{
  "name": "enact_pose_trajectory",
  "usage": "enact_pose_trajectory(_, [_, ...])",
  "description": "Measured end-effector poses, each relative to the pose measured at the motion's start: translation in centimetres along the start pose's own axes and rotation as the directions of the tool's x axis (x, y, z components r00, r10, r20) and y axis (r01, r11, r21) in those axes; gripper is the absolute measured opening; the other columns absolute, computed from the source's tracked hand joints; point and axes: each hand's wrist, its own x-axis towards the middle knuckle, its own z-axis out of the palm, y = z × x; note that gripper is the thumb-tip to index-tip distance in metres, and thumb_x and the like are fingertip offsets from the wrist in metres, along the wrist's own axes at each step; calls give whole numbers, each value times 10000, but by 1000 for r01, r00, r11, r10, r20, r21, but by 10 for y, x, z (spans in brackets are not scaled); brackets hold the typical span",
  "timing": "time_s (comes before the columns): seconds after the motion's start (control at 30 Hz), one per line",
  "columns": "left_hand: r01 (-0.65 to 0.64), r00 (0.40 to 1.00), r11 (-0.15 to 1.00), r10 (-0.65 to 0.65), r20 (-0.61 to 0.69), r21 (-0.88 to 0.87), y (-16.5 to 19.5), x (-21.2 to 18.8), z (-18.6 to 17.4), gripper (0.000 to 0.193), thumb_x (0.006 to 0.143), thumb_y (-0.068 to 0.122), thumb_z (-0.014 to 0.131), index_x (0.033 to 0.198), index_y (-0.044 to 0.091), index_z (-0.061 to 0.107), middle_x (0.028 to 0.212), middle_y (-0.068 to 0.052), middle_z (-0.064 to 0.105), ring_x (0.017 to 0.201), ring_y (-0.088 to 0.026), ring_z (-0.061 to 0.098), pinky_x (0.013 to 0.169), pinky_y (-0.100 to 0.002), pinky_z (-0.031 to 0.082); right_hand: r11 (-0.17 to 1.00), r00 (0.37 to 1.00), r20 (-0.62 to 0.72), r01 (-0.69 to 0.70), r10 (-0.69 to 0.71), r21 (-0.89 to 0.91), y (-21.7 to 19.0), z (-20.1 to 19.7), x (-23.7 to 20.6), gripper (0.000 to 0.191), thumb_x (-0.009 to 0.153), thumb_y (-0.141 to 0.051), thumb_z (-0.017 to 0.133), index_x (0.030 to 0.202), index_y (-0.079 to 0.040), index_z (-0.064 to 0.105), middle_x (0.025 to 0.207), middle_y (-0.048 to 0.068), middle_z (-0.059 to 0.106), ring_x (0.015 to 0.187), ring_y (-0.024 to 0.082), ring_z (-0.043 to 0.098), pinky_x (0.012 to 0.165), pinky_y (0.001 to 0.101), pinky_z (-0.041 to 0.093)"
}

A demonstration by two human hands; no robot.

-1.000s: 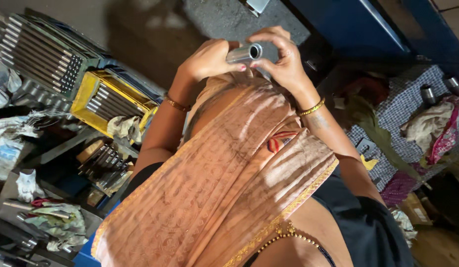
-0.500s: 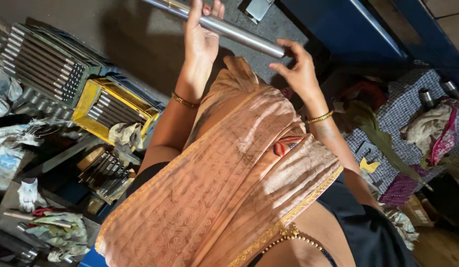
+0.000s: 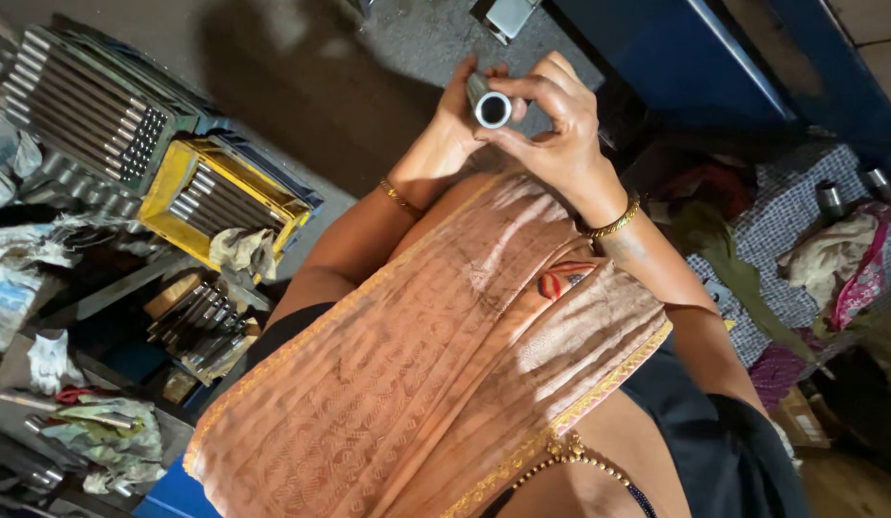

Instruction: The person opens a machine door, removes a metal rod, wipes it with a cloth, and places it in a tray. The person repeats this process with another rod, wiping and storing each one.

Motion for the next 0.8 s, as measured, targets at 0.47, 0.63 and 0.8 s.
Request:
enact_pose_trajectory(0.47, [2, 1000, 933, -1, -4, 360, -1, -13, 2, 433, 928, 495, 559, 818, 87, 654, 651, -61, 618, 505, -219, 584, 445, -342, 501, 998, 992, 122, 28, -21, -55, -8, -1, 4, 492, 776, -276, 999, 1097, -21, 727, 901, 79, 629, 876, 279, 603, 847, 389, 465])
enact_pose_trajectory(0.63, [-182, 963, 983, 176, -203, -13, 21, 0, 9, 394, 976, 417, 577, 863, 44, 520, 832, -156, 676, 755, -285, 655, 715, -426, 584, 959, 971, 209, -166, 118, 229, 7, -28, -11, 522, 865, -346, 873, 1211, -1, 689, 1325, 130, 594, 1180, 296, 587, 1009, 382, 499])
enact_pose_trajectory(0.8, [-382, 892, 924, 363, -269, -23, 42, -2, 20, 472, 983, 394, 636, 1173, -1, 461, 914, -120, 595, 937, -359, 705, 904, -545, 609, 599, 808, 234, -566, 541, 567, 41, -20, -40, 456, 1040, -403, 557, 1250, -5, 630, 1295, 112, 642, 1102, 202, 639, 968, 343, 522])
